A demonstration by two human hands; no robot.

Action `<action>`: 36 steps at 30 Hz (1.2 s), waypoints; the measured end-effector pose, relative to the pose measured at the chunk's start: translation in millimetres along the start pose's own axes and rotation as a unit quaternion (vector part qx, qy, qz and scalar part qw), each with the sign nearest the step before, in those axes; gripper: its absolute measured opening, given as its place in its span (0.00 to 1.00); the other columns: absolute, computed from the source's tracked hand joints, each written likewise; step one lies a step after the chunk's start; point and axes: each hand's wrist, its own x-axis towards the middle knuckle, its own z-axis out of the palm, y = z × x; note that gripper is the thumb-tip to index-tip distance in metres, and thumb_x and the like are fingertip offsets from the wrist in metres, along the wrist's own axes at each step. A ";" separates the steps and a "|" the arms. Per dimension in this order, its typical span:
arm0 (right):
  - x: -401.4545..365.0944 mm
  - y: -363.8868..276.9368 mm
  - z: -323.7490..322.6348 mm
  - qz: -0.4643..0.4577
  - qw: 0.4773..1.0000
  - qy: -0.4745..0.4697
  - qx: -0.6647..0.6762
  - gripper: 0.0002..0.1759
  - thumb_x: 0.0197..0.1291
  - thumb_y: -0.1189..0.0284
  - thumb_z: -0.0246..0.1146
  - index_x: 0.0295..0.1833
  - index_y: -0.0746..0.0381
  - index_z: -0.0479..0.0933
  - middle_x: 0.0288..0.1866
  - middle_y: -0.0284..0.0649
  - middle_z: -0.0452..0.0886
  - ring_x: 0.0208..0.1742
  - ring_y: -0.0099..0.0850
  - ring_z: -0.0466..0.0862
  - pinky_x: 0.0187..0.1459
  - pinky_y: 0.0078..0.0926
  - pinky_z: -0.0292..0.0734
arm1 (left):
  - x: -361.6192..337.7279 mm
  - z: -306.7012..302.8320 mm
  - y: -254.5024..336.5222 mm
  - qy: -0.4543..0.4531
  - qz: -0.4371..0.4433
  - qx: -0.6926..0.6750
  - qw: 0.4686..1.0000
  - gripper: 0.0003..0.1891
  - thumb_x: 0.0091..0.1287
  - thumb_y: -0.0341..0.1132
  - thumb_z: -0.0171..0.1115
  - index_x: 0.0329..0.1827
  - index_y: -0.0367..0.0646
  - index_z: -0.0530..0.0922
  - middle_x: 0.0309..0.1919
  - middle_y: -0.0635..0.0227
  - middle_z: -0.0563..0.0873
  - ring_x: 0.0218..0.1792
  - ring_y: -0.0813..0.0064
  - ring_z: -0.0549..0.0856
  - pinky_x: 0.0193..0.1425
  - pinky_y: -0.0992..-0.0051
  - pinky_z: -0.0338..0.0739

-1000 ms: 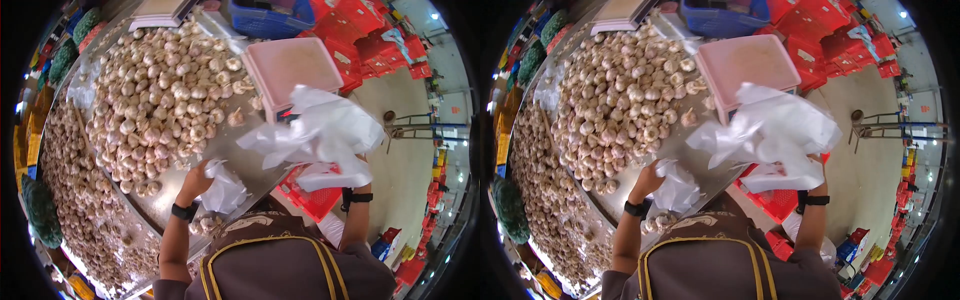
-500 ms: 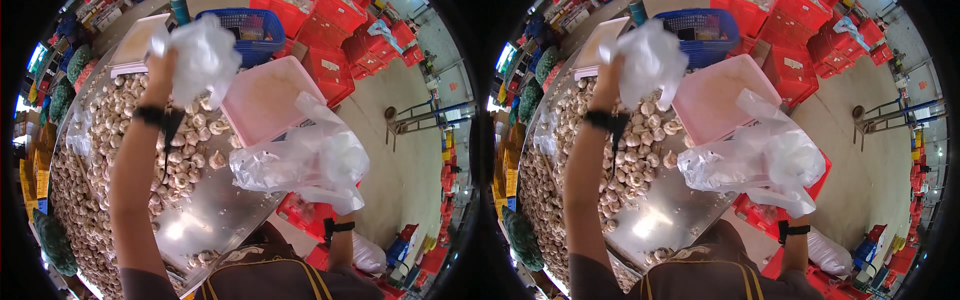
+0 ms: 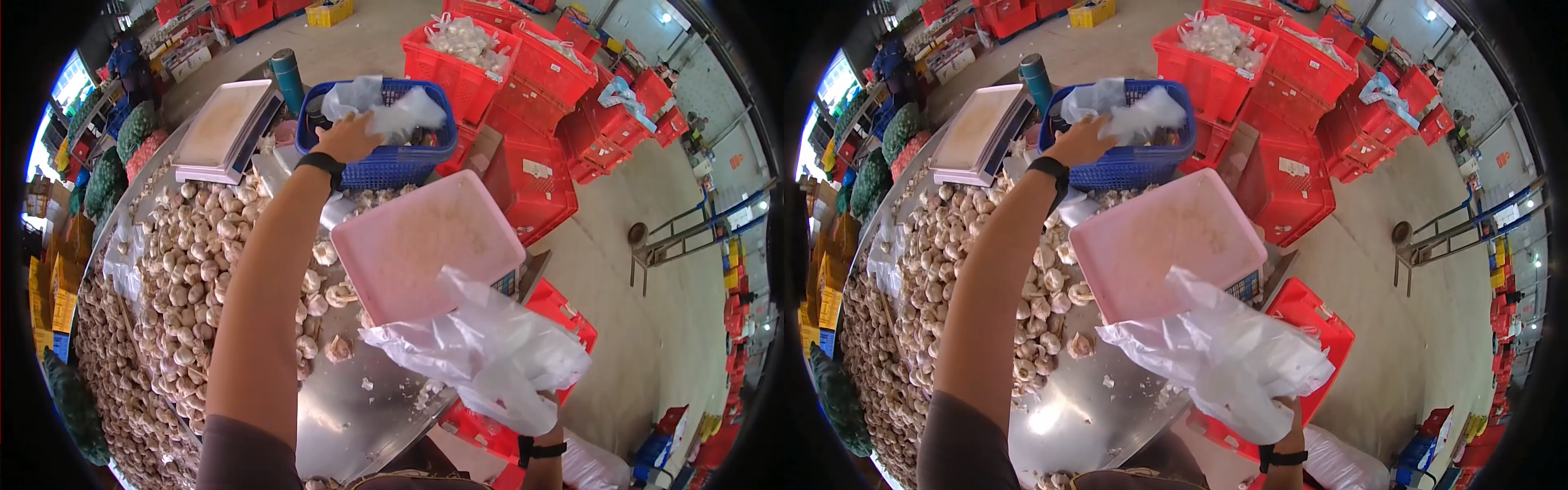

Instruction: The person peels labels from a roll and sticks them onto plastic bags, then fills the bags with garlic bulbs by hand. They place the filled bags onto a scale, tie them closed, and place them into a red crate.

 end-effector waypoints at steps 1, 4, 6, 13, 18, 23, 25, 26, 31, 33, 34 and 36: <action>-1.2 -9.8 7.6 -0.013 0.999 -0.008 -0.036 0.27 0.57 0.75 0.62 0.63 0.68 0.67 0.55 0.49 0.79 0.52 0.37 0.82 0.53 0.33 0.78 | -1.4 1.0 3.3 0.004 0.000 0.000 1.000 0.40 0.56 0.55 0.64 0.73 0.57 0.60 0.68 0.50 0.67 0.66 0.46 0.68 0.65 0.35 0.57; 2.3 -33.2 41.1 -0.006 0.999 0.002 0.052 0.28 0.58 0.75 0.61 0.65 0.67 0.66 0.57 0.48 0.78 0.56 0.37 0.80 0.56 0.34 0.77 | -9.5 3.5 5.0 -0.002 0.022 0.055 0.998 0.34 0.62 0.54 0.58 0.72 0.57 0.62 0.70 0.53 0.65 0.68 0.48 0.67 0.67 0.36 0.55; 3.0 -33.9 41.6 0.015 0.988 0.006 0.155 0.29 0.59 0.73 0.60 0.66 0.66 0.64 0.60 0.46 0.76 0.58 0.37 0.78 0.57 0.34 0.76 | -18.8 4.3 0.7 0.135 0.096 -0.034 0.986 0.34 0.63 0.52 0.58 0.72 0.56 0.62 0.69 0.52 0.66 0.67 0.48 0.68 0.66 0.35 0.55; 2.3 -66.0 48.1 -0.260 0.900 0.011 -0.350 0.28 0.53 0.76 0.65 0.61 0.68 0.69 0.58 0.44 0.78 0.56 0.35 0.80 0.53 0.33 0.76 | -218.0 -20.9 -30.2 0.183 0.116 -0.222 0.951 0.17 0.60 0.31 0.63 0.51 0.34 0.75 0.45 0.48 0.80 0.48 0.51 0.80 0.53 0.64 0.74; -40.6 -121.7 96.3 -0.353 0.800 0.111 -0.473 0.24 0.45 0.77 0.64 0.52 0.69 0.75 0.52 0.51 0.79 0.51 0.45 0.81 0.50 0.38 0.76 | -407.0 -26.5 -64.9 0.103 -0.064 -0.325 0.938 0.11 0.65 0.28 0.57 0.49 0.36 0.77 0.43 0.62 0.80 0.40 0.73 0.83 0.41 0.76 0.78; -95.9 -118.7 193.2 -0.531 0.626 0.036 -0.570 0.22 0.32 0.75 0.62 0.41 0.66 0.76 0.34 0.47 0.76 0.37 0.49 0.77 0.38 0.40 0.74 | -563.7 7.5 -76.5 0.155 -0.199 -0.275 0.928 0.11 0.62 0.25 0.59 0.48 0.36 0.77 0.47 0.58 0.80 0.39 0.67 0.84 0.41 0.74 0.80; -107.5 -91.9 220.1 -0.505 0.638 -0.025 -0.582 0.16 0.36 0.75 0.63 0.37 0.63 0.76 0.34 0.45 0.77 0.37 0.47 0.78 0.37 0.40 0.73 | -600.4 10.5 -55.5 0.110 -0.260 -0.345 0.895 0.12 0.62 0.24 0.60 0.49 0.38 0.78 0.48 0.59 0.80 0.40 0.67 0.84 0.43 0.72 0.80; -109.0 -80.0 224.5 -0.502 0.635 -0.032 -0.587 0.16 0.36 0.75 0.63 0.37 0.63 0.76 0.34 0.45 0.77 0.37 0.47 0.78 0.37 0.40 0.73 | -612.9 11.9 -46.5 0.086 -0.273 -0.359 0.888 0.12 0.62 0.24 0.60 0.49 0.38 0.78 0.48 0.60 0.80 0.40 0.67 0.84 0.43 0.72 0.80; -99.7 -21.3 231.2 -0.352 0.797 -0.142 -0.471 0.15 0.44 0.74 0.64 0.41 0.65 0.78 0.32 0.46 0.81 0.32 0.46 0.81 0.33 0.31 0.74 | -640.5 4.0 -33.1 0.067 -0.256 -0.424 0.866 0.10 0.64 0.26 0.59 0.48 0.36 0.79 0.42 0.59 0.83 0.40 0.69 0.85 0.43 0.73 0.80; -84.5 2.5 218.3 -0.250 0.854 -0.140 -0.433 0.15 0.45 0.74 0.63 0.42 0.65 0.79 0.33 0.47 0.83 0.32 0.46 0.82 0.33 0.30 0.74 | -644.9 -0.8 -37.8 0.051 -0.216 -0.452 0.864 0.10 0.64 0.28 0.60 0.48 0.35 0.79 0.39 0.59 0.83 0.38 0.69 0.85 0.42 0.74 0.79; -76.4 12.2 211.0 -0.145 0.901 -0.125 -0.389 0.16 0.46 0.74 0.62 0.43 0.65 0.79 0.34 0.49 0.84 0.33 0.47 0.83 0.33 0.29 0.74 | -649.9 -1.5 -42.8 0.057 -0.219 -0.452 0.863 0.10 0.64 0.28 0.60 0.48 0.35 0.79 0.39 0.59 0.83 0.38 0.69 0.85 0.42 0.74 0.79; -73.1 22.3 203.7 -0.168 0.891 -0.119 -0.405 0.21 0.48 0.72 0.64 0.50 0.64 0.76 0.39 0.50 0.84 0.41 0.49 0.83 0.40 0.33 0.77 | -661.5 -0.1 -52.0 0.031 -0.216 -0.443 0.869 0.11 0.63 0.29 0.61 0.47 0.36 0.79 0.40 0.57 0.83 0.38 0.67 0.85 0.41 0.72 0.79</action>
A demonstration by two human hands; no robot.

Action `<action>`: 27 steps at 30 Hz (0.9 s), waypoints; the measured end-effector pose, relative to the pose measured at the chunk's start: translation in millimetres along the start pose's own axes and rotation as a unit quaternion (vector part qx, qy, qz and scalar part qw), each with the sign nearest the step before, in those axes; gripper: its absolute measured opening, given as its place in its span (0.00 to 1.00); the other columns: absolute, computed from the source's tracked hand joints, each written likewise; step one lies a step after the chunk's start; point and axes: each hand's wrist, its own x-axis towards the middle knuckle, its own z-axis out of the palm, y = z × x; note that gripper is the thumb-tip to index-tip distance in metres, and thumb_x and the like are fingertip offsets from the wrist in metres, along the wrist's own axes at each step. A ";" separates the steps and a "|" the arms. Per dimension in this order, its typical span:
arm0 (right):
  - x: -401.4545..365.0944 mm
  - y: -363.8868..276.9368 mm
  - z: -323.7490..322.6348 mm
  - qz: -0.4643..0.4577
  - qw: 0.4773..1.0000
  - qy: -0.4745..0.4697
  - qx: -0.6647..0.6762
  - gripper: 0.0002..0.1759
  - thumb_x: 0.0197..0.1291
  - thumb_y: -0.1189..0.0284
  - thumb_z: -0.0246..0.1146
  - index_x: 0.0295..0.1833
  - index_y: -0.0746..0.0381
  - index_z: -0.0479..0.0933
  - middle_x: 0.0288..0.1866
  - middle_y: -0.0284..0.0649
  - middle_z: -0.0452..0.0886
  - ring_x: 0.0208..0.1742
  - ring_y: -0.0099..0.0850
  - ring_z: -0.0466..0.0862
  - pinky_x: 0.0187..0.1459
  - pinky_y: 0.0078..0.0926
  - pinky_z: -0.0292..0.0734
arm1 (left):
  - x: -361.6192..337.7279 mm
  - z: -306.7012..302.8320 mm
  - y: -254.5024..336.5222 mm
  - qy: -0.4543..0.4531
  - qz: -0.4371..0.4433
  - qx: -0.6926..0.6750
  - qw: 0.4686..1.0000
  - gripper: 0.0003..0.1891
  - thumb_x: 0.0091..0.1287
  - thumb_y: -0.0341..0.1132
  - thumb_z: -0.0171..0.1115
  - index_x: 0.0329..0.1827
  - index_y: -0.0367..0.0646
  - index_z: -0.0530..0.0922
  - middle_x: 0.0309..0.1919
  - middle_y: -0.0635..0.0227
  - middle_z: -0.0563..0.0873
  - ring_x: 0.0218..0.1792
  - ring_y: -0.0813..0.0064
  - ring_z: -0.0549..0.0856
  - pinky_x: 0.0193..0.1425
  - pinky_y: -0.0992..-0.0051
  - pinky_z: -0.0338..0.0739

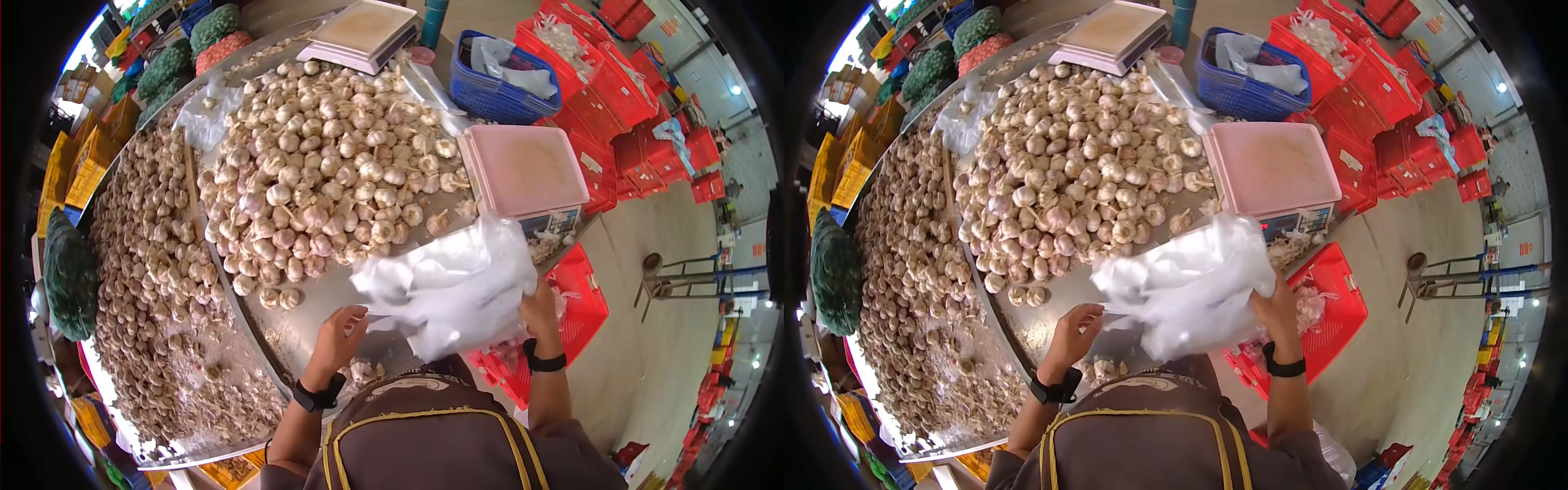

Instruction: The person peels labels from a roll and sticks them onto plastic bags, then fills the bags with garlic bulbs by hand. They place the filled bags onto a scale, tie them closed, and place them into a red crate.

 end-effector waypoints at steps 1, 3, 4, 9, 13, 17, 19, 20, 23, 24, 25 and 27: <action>-3.8 0.9 0.9 -0.037 0.991 0.038 -0.124 0.24 0.48 0.71 0.65 0.54 0.63 0.73 0.43 0.50 0.82 0.45 0.49 0.82 0.44 0.37 0.76 | -4.7 -5.4 -4.9 0.003 -0.003 -0.002 1.000 0.11 0.63 0.29 0.61 0.47 0.36 0.79 0.40 0.57 0.83 0.38 0.67 0.85 0.41 0.72 0.79; -5.4 16.8 -2.1 -0.090 0.952 0.042 -0.289 0.34 0.49 0.69 0.68 0.64 0.59 0.66 0.56 0.50 0.75 0.58 0.49 0.75 0.54 0.43 0.73 | -15.5 -17.6 -14.6 -0.015 -0.003 0.071 0.997 0.13 0.61 0.30 0.62 0.49 0.38 0.79 0.42 0.54 0.83 0.40 0.58 0.85 0.43 0.67 0.79; -6.1 23.1 -0.1 -0.089 0.952 0.041 -0.290 0.34 0.49 0.69 0.68 0.64 0.59 0.66 0.56 0.50 0.75 0.58 0.49 0.75 0.54 0.43 0.73 | -21.0 -23.0 -17.0 -0.015 -0.005 0.071 0.997 0.13 0.61 0.30 0.62 0.49 0.38 0.79 0.42 0.54 0.83 0.40 0.58 0.85 0.43 0.67 0.79; 1.5 24.4 11.8 -0.121 0.888 0.087 -0.435 0.33 0.48 0.75 0.68 0.62 0.56 0.69 0.63 0.43 0.69 0.62 0.45 0.73 0.56 0.38 0.74 | -39.3 -44.3 -26.1 -0.012 -0.003 0.180 0.984 0.16 0.59 0.29 0.63 0.51 0.40 0.77 0.45 0.52 0.80 0.45 0.48 0.80 0.49 0.60 0.76; 9.9 14.7 17.6 -0.186 0.905 0.163 -0.345 0.25 0.48 0.77 0.66 0.55 0.56 0.73 0.57 0.42 0.72 0.57 0.45 0.75 0.52 0.37 0.75 | -44.7 -51.4 -23.1 0.027 0.013 0.186 0.982 0.15 0.60 0.30 0.62 0.50 0.40 0.77 0.45 0.52 0.80 0.45 0.48 0.80 0.49 0.61 0.76; 9.9 24.0 15.0 -0.203 0.897 0.191 -0.342 0.12 0.50 0.74 0.67 0.41 0.61 0.77 0.46 0.39 0.78 0.48 0.43 0.79 0.46 0.38 0.75 | -52.8 -52.8 -29.3 0.028 0.012 0.218 0.975 0.15 0.61 0.29 0.62 0.51 0.39 0.75 0.47 0.53 0.79 0.46 0.48 0.80 0.47 0.61 0.76; 8.2 19.4 15.6 -0.272 0.890 0.186 -0.316 0.09 0.53 0.72 0.67 0.36 0.65 0.77 0.38 0.42 0.80 0.43 0.42 0.80 0.41 0.37 0.76 | -56.0 -52.2 -28.1 0.023 0.026 0.225 0.974 0.15 0.61 0.29 0.62 0.51 0.39 0.76 0.46 0.53 0.80 0.45 0.48 0.80 0.47 0.61 0.76; 4.4 16.1 15.9 -0.268 0.890 0.190 -0.316 0.09 0.53 0.72 0.67 0.36 0.65 0.77 0.38 0.42 0.80 0.43 0.42 0.80 0.41 0.37 0.76 | -55.1 -52.1 -25.7 0.030 0.037 0.229 0.972 0.14 0.61 0.29 0.62 0.50 0.38 0.76 0.45 0.53 0.80 0.44 0.49 0.81 0.47 0.62 0.76; -6.2 1.3 24.8 -0.160 0.979 0.083 -0.090 0.11 0.61 0.67 0.64 0.37 0.66 0.76 0.24 0.40 0.78 0.24 0.28 0.78 0.28 0.26 0.73 | -50.0 -47.3 -9.3 0.000 0.009 0.182 0.983 0.15 0.63 0.30 0.62 0.52 0.37 0.76 0.44 0.54 0.81 0.45 0.57 0.83 0.46 0.67 0.78; -7.3 5.5 30.8 -0.158 0.980 0.082 -0.089 0.11 0.61 0.67 0.64 0.37 0.66 0.76 0.24 0.40 0.78 0.24 0.28 0.78 0.28 0.26 0.73 | -45.6 -42.9 -5.7 -0.001 0.007 0.184 0.983 0.15 0.63 0.30 0.62 0.52 0.37 0.76 0.44 0.54 0.81 0.45 0.57 0.83 0.46 0.67 0.78; -7.1 11.7 37.2 -0.092 0.996 0.008 -0.012 0.11 0.62 0.67 0.63 0.39 0.65 0.77 0.25 0.36 0.77 0.24 0.24 0.76 0.27 0.23 0.72 | -38.1 -36.8 -1.3 -0.030 -0.020 0.091 0.995 0.15 0.63 0.32 0.63 0.52 0.37 0.76 0.44 0.55 0.82 0.45 0.62 0.83 0.46 0.69 0.78; -13.2 6.3 55.5 0.005 0.982 -0.115 0.153 0.12 0.65 0.64 0.61 0.43 0.62 0.76 0.28 0.29 0.76 0.24 0.16 0.73 0.24 0.17 0.69 | -20.4 -17.7 10.1 -0.080 -0.082 -0.061 0.992 0.16 0.65 0.36 0.64 0.52 0.35 0.77 0.43 0.59 0.84 0.45 0.71 0.83 0.46 0.72 0.79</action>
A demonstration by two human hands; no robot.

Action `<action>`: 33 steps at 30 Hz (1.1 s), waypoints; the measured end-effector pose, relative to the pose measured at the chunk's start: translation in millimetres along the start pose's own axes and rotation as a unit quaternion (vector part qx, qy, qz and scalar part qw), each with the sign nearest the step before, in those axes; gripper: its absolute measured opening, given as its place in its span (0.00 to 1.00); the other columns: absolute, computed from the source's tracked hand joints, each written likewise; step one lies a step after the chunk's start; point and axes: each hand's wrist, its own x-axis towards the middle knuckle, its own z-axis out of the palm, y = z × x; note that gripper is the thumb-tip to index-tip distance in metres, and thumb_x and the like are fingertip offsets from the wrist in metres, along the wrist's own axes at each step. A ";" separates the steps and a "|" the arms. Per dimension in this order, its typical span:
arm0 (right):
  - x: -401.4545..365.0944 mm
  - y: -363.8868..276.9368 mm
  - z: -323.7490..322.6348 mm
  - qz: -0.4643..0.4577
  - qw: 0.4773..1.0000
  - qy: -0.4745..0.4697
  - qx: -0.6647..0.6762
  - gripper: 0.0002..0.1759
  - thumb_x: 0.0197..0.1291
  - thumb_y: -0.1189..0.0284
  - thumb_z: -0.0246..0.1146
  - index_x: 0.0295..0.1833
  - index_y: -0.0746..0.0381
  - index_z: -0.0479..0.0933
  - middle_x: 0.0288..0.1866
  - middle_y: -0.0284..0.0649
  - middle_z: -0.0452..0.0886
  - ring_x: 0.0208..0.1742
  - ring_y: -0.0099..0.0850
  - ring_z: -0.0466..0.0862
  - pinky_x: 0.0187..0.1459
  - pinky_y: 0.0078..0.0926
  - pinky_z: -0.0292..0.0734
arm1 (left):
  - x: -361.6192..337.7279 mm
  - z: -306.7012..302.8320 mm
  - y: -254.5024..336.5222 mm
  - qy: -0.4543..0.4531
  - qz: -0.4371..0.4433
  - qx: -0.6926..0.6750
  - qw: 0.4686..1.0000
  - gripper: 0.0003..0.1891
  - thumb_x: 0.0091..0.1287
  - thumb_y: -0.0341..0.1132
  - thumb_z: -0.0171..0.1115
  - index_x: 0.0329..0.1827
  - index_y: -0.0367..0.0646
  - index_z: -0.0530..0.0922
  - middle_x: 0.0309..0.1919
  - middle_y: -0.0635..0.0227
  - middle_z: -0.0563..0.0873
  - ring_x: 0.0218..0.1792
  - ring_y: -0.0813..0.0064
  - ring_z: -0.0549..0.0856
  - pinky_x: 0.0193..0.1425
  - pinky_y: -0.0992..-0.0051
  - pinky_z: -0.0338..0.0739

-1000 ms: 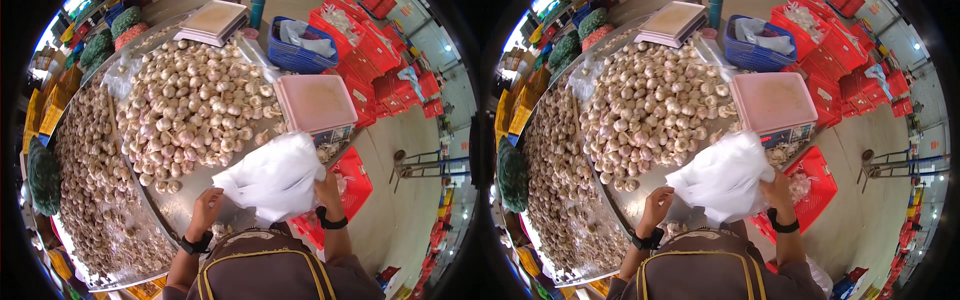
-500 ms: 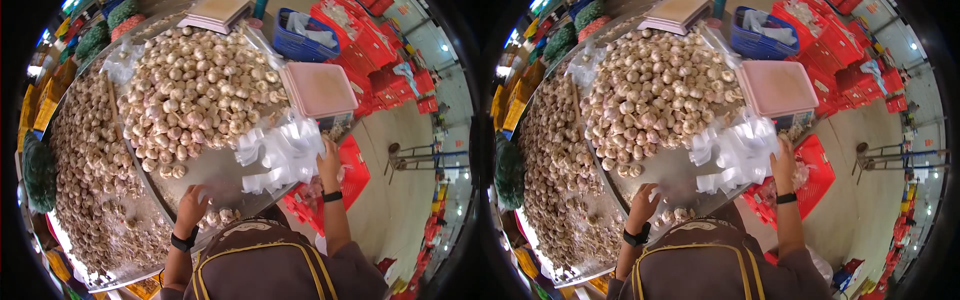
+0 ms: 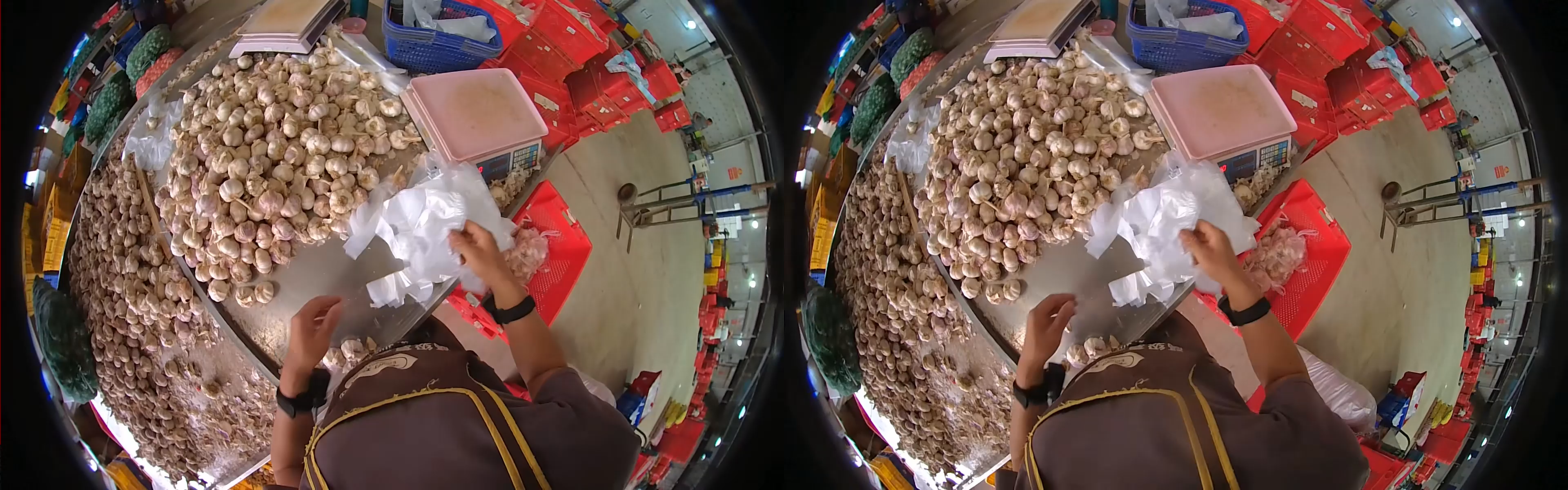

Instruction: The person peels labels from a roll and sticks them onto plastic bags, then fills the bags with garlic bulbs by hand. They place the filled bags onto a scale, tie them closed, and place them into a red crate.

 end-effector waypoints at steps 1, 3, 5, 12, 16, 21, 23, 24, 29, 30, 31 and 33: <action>-2.8 -4.1 14.2 0.002 0.999 -0.020 0.042 0.12 0.66 0.64 0.60 0.43 0.63 0.75 0.31 0.29 0.77 0.26 0.16 0.74 0.25 0.17 0.71 | 10.5 13.1 7.1 -0.025 -0.031 -0.058 0.998 0.17 0.66 0.38 0.64 0.51 0.34 0.77 0.43 0.62 0.84 0.46 0.75 0.83 0.46 0.73 0.79; -2.7 2.4 31.6 0.028 0.995 -0.063 0.066 0.13 0.66 0.63 0.60 0.43 0.63 0.75 0.32 0.30 0.78 0.27 0.17 0.75 0.26 0.17 0.73 | 31.7 49.1 22.2 -0.037 -0.027 -0.095 0.994 0.17 0.67 0.38 0.63 0.51 0.34 0.78 0.43 0.63 0.85 0.46 0.74 0.83 0.46 0.72 0.79; 0.8 30.1 44.5 0.029 0.994 -0.089 0.053 0.15 0.66 0.61 0.60 0.46 0.63 0.76 0.33 0.30 0.78 0.30 0.18 0.76 0.28 0.18 0.74 | 61.6 73.7 18.5 -0.083 0.002 -0.128 0.988 0.17 0.67 0.39 0.63 0.50 0.33 0.79 0.42 0.65 0.85 0.45 0.74 0.83 0.46 0.71 0.80; 4.6 31.4 27.1 -0.037 0.997 -0.061 0.036 0.16 0.62 0.60 0.62 0.42 0.62 0.72 0.29 0.34 0.77 0.26 0.23 0.78 0.27 0.27 0.73 | 141.2 104.3 -58.3 -0.110 -0.114 -0.235 0.959 0.18 0.63 0.44 0.60 0.52 0.46 0.73 0.42 0.69 0.78 0.41 0.72 0.79 0.39 0.70 0.78; -26.0 -15.6 -11.8 -0.074 0.962 0.164 -0.205 0.18 0.61 0.70 0.60 0.56 0.62 0.70 0.48 0.45 0.78 0.48 0.39 0.80 0.47 0.37 0.75 | 179.9 130.9 -35.7 -0.057 -0.169 -0.306 0.935 0.05 0.67 0.32 0.54 0.41 0.41 0.75 0.33 0.69 0.77 0.37 0.72 0.78 0.36 0.69 0.75; -8.8 -30.9 15.4 -0.368 0.858 0.202 -0.297 0.41 0.44 0.79 0.64 0.68 0.59 0.60 0.67 0.52 0.63 0.68 0.50 0.64 0.66 0.47 0.62 | 218.9 155.9 -18.7 -0.126 -0.320 -0.460 0.819 0.06 0.66 0.32 0.54 0.42 0.42 0.75 0.33 0.69 0.78 0.37 0.71 0.78 0.36 0.67 0.75; -2.8 -33.4 42.3 -0.362 0.902 0.085 -0.221 0.42 0.45 0.75 0.67 0.70 0.57 0.60 0.64 0.50 0.66 0.67 0.49 0.65 0.65 0.47 0.63 | 234.0 154.0 -14.2 -0.137 -0.376 -0.515 0.758 0.06 0.66 0.33 0.54 0.43 0.42 0.75 0.33 0.69 0.78 0.37 0.71 0.78 0.35 0.66 0.74; 6.8 -17.8 52.7 -0.363 0.901 0.085 -0.220 0.42 0.45 0.75 0.67 0.70 0.57 0.60 0.64 0.50 0.66 0.67 0.49 0.65 0.65 0.47 0.63 | 241.8 151.5 -11.5 -0.141 -0.402 -0.542 0.725 0.06 0.66 0.33 0.54 0.43 0.42 0.75 0.33 0.69 0.78 0.37 0.71 0.79 0.35 0.65 0.74; 93.2 92.6 74.7 -0.114 0.873 -0.115 -0.459 0.27 0.50 0.69 0.64 0.58 0.59 0.70 0.64 0.46 0.66 0.64 0.44 0.68 0.55 0.47 0.70 | 280.0 126.6 5.6 -0.152 -0.506 -0.661 0.532 0.07 0.66 0.33 0.55 0.44 0.43 0.76 0.34 0.69 0.79 0.37 0.70 0.79 0.35 0.63 0.74; 94.7 89.8 75.1 -0.115 0.874 -0.117 -0.457 0.27 0.50 0.69 0.64 0.58 0.59 0.70 0.64 0.46 0.66 0.64 0.44 0.68 0.55 0.47 0.70 | 286.8 120.7 6.3 -0.152 -0.525 -0.680 0.488 0.07 0.66 0.33 0.55 0.44 0.44 0.76 0.34 0.69 0.80 0.37 0.70 0.79 0.35 0.62 0.74; 94.4 85.5 70.2 -0.118 0.871 -0.099 -0.467 0.23 0.51 0.68 0.63 0.55 0.59 0.72 0.63 0.45 0.67 0.61 0.43 0.70 0.52 0.45 0.71 | 293.2 116.7 6.4 -0.153 -0.543 -0.697 0.442 0.07 0.66 0.33 0.55 0.44 0.44 0.76 0.34 0.69 0.80 0.37 0.70 0.79 0.35 0.62 0.74; 108.2 94.1 74.7 -0.123 0.865 -0.082 -0.479 0.20 0.52 0.66 0.62 0.51 0.59 0.73 0.61 0.44 0.68 0.59 0.42 0.71 0.50 0.44 0.72 | 305.3 107.2 9.7 -0.156 -0.571 -0.728 0.347 0.08 0.66 0.34 0.55 0.45 0.44 0.76 0.34 0.68 0.80 0.37 0.69 0.80 0.35 0.61 0.74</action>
